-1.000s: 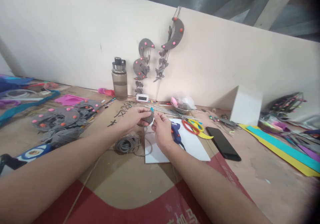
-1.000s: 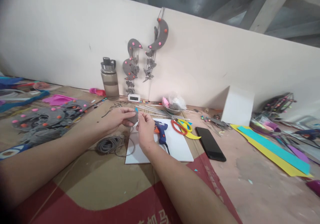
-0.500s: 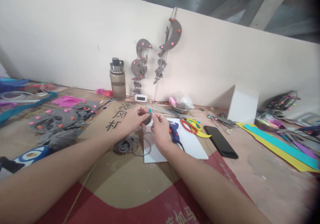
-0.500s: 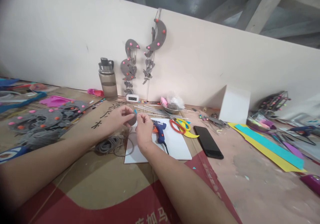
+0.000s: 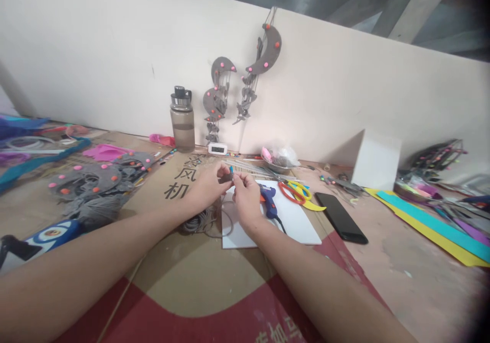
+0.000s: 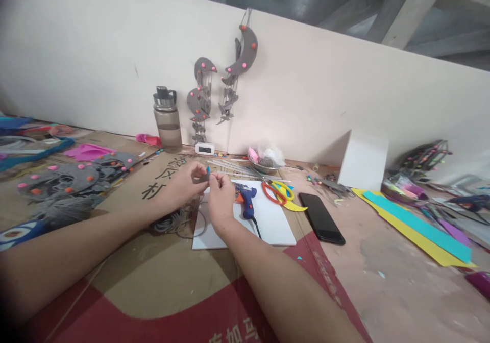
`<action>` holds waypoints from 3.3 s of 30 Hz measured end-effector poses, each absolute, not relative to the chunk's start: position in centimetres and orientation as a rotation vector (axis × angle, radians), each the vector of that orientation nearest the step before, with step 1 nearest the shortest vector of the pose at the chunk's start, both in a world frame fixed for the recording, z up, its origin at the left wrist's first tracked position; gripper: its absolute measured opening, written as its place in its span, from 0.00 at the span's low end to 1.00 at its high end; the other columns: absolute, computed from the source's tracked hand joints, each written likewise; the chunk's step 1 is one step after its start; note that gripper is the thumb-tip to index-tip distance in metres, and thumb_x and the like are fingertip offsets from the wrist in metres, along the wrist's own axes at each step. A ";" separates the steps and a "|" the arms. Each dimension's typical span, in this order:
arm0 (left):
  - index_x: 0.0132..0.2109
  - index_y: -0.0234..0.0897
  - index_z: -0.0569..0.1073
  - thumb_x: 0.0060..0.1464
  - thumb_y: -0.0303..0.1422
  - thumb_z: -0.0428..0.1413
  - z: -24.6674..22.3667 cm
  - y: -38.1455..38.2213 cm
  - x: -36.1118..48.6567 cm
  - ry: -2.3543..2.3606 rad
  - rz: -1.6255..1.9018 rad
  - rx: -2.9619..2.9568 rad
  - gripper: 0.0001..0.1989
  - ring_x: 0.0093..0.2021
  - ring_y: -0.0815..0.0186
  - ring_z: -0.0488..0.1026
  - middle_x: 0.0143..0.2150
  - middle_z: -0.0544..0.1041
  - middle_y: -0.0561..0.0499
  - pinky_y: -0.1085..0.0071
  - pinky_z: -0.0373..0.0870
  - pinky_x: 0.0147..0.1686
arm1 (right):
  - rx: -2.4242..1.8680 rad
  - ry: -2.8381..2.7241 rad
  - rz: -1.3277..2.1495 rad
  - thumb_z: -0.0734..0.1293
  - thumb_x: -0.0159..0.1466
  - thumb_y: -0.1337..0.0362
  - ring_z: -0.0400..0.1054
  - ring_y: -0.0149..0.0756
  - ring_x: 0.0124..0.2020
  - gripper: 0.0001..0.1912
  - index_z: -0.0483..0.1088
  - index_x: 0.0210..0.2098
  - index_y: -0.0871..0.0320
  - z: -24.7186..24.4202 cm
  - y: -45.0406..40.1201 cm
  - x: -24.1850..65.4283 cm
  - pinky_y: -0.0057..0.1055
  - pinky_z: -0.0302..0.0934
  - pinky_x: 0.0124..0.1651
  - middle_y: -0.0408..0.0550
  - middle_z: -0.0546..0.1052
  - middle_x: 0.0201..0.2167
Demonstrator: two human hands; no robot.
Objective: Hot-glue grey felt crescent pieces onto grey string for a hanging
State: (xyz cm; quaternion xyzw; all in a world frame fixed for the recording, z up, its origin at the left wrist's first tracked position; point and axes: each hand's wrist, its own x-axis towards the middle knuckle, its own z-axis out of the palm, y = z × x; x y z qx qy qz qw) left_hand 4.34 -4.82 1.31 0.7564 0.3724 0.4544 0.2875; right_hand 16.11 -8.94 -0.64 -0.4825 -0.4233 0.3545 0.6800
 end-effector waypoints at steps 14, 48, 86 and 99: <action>0.40 0.38 0.68 0.49 0.33 0.59 2.7 -6.2 4.5 1.066 1.215 2.027 0.10 0.46 0.59 0.75 0.42 0.77 0.47 0.62 0.70 0.50 | -1.120 -0.977 0.698 0.68 0.60 0.56 0.56 0.29 0.24 0.10 0.70 0.32 0.55 0.2 -9.6 16.1 0.26 0.52 0.26 0.38 0.68 0.23; 0.41 0.38 0.72 0.54 0.36 0.56 3.2 -6.8 4.4 0.976 1.135 1.803 0.09 0.17 0.73 0.67 0.40 0.78 0.49 0.74 0.65 0.15 | -1.089 -1.018 0.611 0.65 0.63 0.57 0.61 0.34 0.30 0.07 0.67 0.34 0.54 0.4 -9.8 16.2 0.29 0.56 0.31 0.42 0.70 0.28; 0.32 0.34 0.75 0.46 0.38 0.65 3.8 -6.4 4.8 0.701 1.215 1.423 0.12 0.26 0.70 0.73 0.30 0.77 0.52 0.72 0.74 0.27 | -1.141 -1.088 0.508 0.62 0.65 0.53 0.64 0.34 0.34 0.11 0.63 0.36 0.55 0.8 -10.1 15.9 0.31 0.61 0.37 0.44 0.70 0.32; 0.28 0.35 0.74 0.43 0.36 0.66 4.7 -2.5 2.4 0.692 1.526 1.122 0.10 0.32 0.68 0.74 0.28 0.76 0.51 0.67 0.77 0.40 | -1.194 -1.406 0.631 0.59 0.67 0.56 0.60 0.32 0.30 0.13 0.70 0.35 0.56 3.7 -12.2 15.5 0.28 0.56 0.33 0.40 0.66 0.25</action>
